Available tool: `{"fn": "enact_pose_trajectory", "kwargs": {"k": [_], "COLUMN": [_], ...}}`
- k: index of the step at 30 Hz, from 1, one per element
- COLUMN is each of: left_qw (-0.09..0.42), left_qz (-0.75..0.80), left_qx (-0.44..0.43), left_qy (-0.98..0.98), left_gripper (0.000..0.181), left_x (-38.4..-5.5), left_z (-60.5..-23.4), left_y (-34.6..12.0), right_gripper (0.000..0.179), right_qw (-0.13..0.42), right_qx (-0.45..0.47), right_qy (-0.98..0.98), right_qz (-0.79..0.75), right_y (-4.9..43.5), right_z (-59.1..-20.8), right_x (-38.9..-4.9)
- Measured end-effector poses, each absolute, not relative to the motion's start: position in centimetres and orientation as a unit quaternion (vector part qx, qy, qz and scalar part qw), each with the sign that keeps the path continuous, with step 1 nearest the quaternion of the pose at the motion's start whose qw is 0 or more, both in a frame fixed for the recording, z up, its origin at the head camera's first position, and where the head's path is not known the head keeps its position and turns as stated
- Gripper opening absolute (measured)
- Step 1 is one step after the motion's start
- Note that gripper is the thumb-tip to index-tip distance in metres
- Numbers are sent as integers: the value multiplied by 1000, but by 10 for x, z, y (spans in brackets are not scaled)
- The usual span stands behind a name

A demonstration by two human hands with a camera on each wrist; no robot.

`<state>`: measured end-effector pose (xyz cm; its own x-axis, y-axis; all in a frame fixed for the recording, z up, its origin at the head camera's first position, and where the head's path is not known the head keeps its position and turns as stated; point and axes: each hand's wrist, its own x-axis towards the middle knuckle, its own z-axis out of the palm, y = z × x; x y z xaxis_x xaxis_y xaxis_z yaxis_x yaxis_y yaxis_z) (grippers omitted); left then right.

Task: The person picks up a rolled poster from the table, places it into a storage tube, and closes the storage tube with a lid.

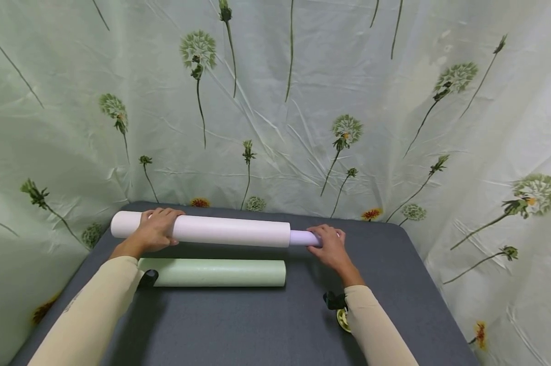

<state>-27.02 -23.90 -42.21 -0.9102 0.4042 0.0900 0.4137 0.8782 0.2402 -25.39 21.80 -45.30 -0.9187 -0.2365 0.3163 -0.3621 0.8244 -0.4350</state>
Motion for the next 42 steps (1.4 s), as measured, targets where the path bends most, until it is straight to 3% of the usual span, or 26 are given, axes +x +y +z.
{"fn": "enact_pose_trajectory", "kwargs": {"k": [42], "left_qw": [29], "left_qz": [-136], "left_qx": [-210], "left_qy": [-968], "left_gripper": [68], "left_x": [-266], "left_z": [-425], "left_y": [-237], "right_gripper": [42], "right_qw": [145], "right_qx": [177], "right_qy": [-943], "right_qz": [241], "right_y": [177], "right_z": [-455], "right_x": [-254]}}
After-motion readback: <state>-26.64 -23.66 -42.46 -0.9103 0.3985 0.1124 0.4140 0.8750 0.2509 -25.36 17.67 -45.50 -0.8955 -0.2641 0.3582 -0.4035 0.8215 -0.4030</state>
